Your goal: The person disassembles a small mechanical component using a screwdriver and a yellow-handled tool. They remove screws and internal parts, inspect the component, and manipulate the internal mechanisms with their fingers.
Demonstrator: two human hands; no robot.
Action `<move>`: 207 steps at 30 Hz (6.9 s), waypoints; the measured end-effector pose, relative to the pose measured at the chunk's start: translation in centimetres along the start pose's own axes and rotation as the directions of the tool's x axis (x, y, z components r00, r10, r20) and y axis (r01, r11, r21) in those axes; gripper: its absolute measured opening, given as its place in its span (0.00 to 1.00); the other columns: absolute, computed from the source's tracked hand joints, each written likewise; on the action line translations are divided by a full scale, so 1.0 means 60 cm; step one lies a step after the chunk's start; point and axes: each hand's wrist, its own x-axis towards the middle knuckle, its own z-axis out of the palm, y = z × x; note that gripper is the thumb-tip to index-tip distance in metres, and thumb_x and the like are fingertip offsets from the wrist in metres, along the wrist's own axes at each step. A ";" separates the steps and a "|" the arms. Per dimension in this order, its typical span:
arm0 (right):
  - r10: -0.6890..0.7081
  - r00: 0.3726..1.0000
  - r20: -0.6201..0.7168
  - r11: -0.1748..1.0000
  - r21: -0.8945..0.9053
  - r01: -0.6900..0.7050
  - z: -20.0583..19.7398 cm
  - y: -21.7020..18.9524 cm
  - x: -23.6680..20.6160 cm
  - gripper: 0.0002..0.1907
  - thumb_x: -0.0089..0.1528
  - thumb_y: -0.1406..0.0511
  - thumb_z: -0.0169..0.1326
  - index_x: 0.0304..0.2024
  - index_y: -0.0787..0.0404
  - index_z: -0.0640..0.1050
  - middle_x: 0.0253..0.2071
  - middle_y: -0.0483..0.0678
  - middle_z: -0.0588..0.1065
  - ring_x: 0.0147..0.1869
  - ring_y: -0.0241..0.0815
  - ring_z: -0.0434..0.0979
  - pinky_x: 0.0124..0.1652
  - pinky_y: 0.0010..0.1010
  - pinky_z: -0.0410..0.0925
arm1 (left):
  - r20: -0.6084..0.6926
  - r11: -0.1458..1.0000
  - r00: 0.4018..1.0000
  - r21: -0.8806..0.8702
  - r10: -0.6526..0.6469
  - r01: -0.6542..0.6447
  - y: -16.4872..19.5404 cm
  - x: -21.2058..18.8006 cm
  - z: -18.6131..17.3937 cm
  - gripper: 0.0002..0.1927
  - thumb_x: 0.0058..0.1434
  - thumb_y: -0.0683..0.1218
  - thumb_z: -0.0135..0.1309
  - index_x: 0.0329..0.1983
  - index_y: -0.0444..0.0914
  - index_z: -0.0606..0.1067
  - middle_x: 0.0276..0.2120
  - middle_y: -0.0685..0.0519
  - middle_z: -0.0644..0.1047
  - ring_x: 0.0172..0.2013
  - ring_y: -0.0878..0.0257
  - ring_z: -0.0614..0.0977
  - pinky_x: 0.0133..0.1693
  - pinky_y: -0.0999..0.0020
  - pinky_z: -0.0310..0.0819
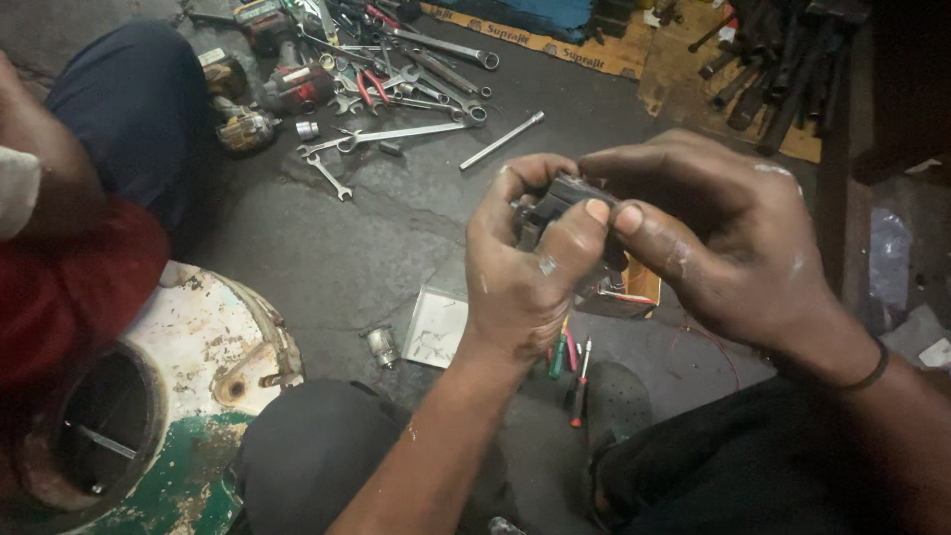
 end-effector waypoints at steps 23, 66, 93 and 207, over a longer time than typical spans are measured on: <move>-0.132 0.990 0.038 0.982 0.144 0.126 0.033 0.043 -0.022 0.19 0.70 0.63 0.58 0.61 0.62 0.74 0.57 0.51 0.77 0.62 0.44 0.80 0.65 0.37 0.78 | -0.066 0.809 0.842 -0.325 -0.535 0.489 0.036 -0.002 -0.034 0.27 0.61 0.58 0.54 0.51 0.32 0.72 0.38 0.42 0.79 0.38 0.53 0.84 0.42 0.53 0.82; 0.594 0.741 0.312 0.689 0.279 -0.669 0.048 0.122 -0.012 0.14 0.67 0.65 0.46 0.54 0.60 0.75 0.35 0.50 0.77 0.35 0.39 0.78 0.32 0.29 0.72 | -0.240 0.936 0.949 -0.333 -0.202 0.115 0.013 -0.018 -0.070 0.17 0.63 0.50 0.48 0.46 0.32 0.72 0.39 0.36 0.80 0.36 0.47 0.85 0.43 0.50 0.84; 0.447 0.816 0.367 0.821 0.195 -0.537 0.119 0.104 -0.107 0.23 0.68 0.50 0.46 0.34 0.58 0.82 0.19 0.37 0.67 0.23 0.27 0.64 0.22 0.26 0.60 | -0.251 0.964 0.939 -0.061 0.236 -0.259 -0.040 -0.027 -0.039 0.23 0.65 0.43 0.45 0.60 0.25 0.67 0.47 0.36 0.77 0.46 0.47 0.83 0.45 0.52 0.84; 0.108 0.971 0.213 0.977 -0.204 -0.064 0.025 0.106 -0.128 0.18 0.58 0.63 0.65 0.48 0.61 0.78 0.40 0.51 0.83 0.46 0.43 0.86 0.41 0.36 0.77 | -0.034 0.895 0.971 -0.396 -0.236 0.204 0.013 0.055 -0.136 0.22 0.60 0.56 0.51 0.49 0.36 0.76 0.40 0.40 0.80 0.33 0.50 0.80 0.20 0.72 0.56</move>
